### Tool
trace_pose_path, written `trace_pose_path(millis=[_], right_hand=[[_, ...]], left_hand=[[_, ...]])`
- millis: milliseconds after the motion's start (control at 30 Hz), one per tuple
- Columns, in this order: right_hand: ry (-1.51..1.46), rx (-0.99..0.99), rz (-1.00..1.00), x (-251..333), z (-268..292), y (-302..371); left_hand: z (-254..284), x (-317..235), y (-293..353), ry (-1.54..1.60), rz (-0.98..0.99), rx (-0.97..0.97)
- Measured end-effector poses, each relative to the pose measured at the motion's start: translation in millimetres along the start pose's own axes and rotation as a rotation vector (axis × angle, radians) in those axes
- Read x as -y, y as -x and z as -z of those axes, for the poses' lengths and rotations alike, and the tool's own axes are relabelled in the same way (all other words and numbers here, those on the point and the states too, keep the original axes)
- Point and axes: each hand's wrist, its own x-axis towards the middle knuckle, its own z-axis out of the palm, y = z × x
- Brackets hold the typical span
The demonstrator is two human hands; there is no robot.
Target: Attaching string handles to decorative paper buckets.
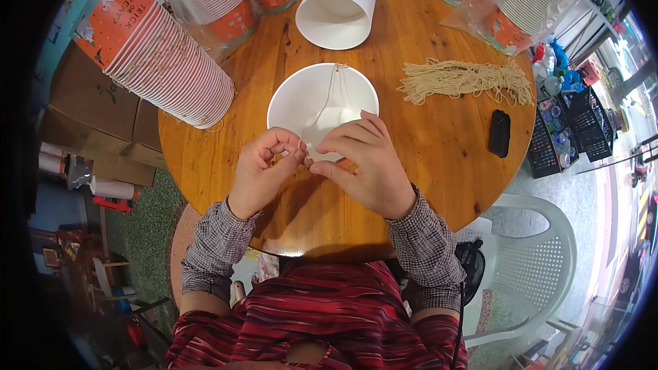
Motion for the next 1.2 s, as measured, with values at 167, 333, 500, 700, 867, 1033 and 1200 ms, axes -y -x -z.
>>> trace_pose_path(millis=[167,333,500,700,867,1033,1200], right_hand=[[-0.108,0.129,-0.171,4.7,-0.3,-5.2],[-0.154,0.105,-0.169,1.1,-3.8,-5.2],[-0.08,0.031,-0.087,1.0,-10.5,-2.3],[-0.124,-0.233,-0.145,1.1,-12.0,-1.4],[0.191,-0.192,0.066,2.4,-6.2,-2.9],[0.261,-0.02,0.235,18.4,-4.0,-9.8],[0.119,-0.084,0.223,17.9,-11.8,-16.8]], left_hand=[[-2.8,-0.8,0.3,-0.019,-0.026,-0.018],[-5.2,-1.0,1.9,-0.034,-0.025,-0.035],[-1.1,0.2,4.0,-0.145,-0.038,-0.013],[7.5,2.0,3.0,-0.434,-0.152,-0.064],[9.3,-5.2,6.7,-0.594,-0.236,-0.129],[7.7,-8.7,9.1,0.18,0.068,-0.098],[4.8,-1.7,8.3,0.372,0.151,-0.025]])
